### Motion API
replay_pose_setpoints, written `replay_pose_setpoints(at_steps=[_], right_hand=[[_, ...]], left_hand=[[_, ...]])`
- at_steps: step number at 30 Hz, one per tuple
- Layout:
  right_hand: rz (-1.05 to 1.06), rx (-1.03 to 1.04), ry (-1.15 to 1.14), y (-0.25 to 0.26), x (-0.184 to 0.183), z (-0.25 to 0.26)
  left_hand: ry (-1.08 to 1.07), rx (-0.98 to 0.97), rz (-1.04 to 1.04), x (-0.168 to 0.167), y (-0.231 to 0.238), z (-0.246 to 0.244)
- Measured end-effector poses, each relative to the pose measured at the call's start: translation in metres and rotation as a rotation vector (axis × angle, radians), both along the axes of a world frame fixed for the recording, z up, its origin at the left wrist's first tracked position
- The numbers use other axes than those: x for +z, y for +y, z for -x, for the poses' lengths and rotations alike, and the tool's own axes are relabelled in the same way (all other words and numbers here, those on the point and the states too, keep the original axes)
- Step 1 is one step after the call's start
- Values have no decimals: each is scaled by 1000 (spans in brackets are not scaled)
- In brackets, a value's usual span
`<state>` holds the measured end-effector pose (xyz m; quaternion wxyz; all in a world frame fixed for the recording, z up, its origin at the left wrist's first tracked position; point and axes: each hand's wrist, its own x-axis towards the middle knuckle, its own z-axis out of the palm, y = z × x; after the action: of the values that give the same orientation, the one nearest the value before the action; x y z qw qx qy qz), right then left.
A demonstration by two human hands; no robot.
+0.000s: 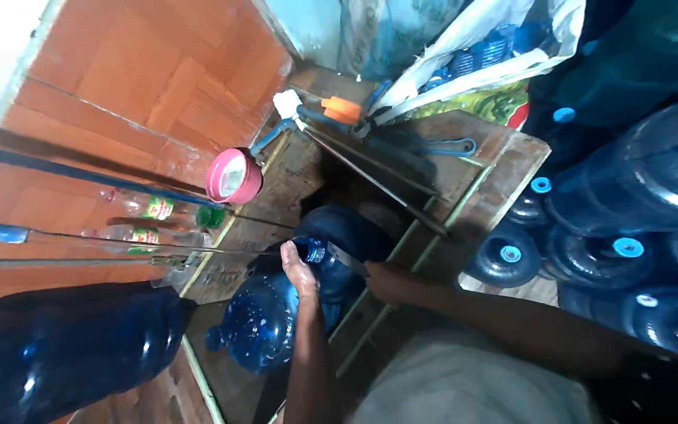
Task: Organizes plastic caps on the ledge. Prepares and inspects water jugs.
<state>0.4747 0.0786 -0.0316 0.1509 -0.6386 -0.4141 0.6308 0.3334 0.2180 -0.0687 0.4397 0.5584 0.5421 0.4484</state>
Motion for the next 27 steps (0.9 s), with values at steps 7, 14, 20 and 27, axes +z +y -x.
replay_pose_setpoints(at_steps=[7, 14, 20, 27], right_hand=[[-115, -29, 36, -8, 5, 0], [-122, -46, 35, -4, -4, 6], [-80, -18, 28, 2, -2, 4], [-88, 97, -174, 8, 0, 11]], left_hand=[[29, 14, 13, 0, -2, -2], [11, -5, 17, 0, -2, 0], [2, -4, 43, 2, 0, -1], [-28, 16, 45, 3, 1, -6]])
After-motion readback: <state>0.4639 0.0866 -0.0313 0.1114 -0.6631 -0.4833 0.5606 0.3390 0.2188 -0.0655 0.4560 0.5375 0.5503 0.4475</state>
